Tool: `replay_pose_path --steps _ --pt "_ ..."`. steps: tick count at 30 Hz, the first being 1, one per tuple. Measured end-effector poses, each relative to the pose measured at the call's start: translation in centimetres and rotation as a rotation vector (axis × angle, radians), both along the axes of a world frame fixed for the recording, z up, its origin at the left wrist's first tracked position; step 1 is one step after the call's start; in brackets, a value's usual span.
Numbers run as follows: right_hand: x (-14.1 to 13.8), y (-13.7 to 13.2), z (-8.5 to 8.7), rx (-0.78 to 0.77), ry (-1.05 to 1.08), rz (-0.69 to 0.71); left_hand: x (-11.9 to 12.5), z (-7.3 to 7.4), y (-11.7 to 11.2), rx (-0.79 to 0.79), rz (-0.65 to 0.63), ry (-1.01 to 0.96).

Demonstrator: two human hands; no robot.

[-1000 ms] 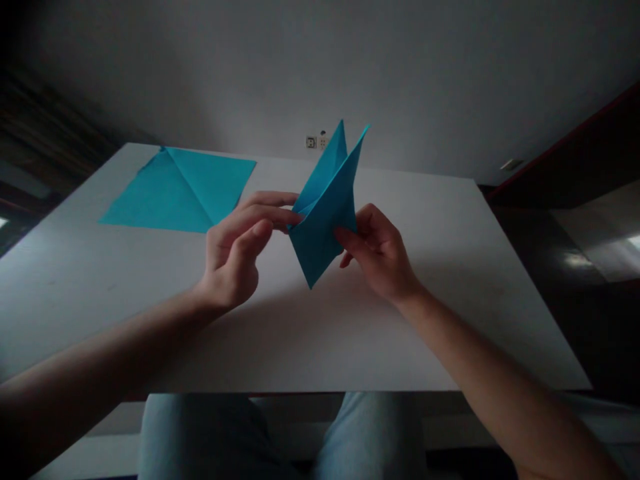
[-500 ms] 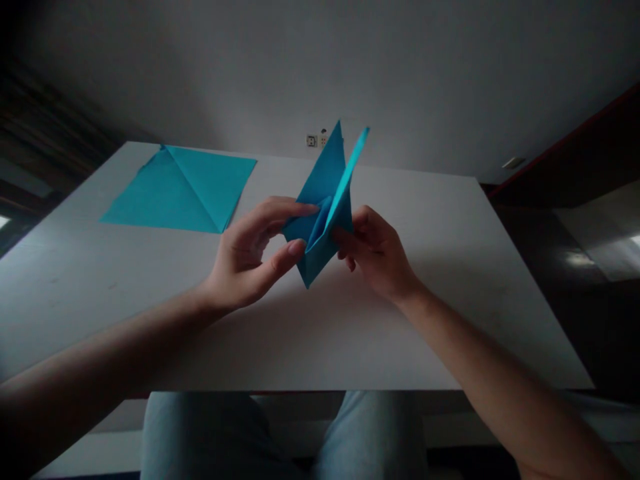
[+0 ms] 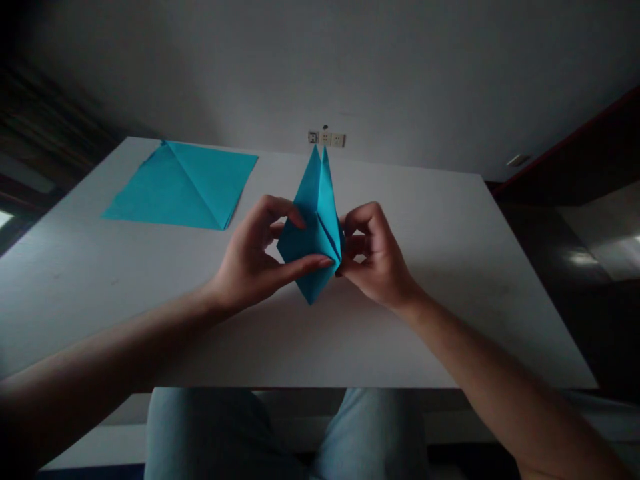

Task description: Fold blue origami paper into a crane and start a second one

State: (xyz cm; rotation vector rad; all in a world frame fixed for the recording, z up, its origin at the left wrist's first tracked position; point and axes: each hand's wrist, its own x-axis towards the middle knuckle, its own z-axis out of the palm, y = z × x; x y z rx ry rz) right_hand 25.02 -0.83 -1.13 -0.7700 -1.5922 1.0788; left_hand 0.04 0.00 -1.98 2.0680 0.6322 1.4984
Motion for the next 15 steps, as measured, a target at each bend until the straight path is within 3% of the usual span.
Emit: replay_pose_path --steps 5,10,15 --pt "0.6 -0.3 -0.1 -0.015 -0.033 0.166 0.3 -0.9 0.4 0.036 0.078 -0.053" --pt "0.8 -0.6 0.0 0.007 -0.035 0.018 0.3 -1.2 0.9 -0.017 0.085 -0.092" --pt "0.6 0.0 0.0 -0.034 -0.052 0.075 0.1 -0.5 0.9 -0.145 0.023 -0.128"
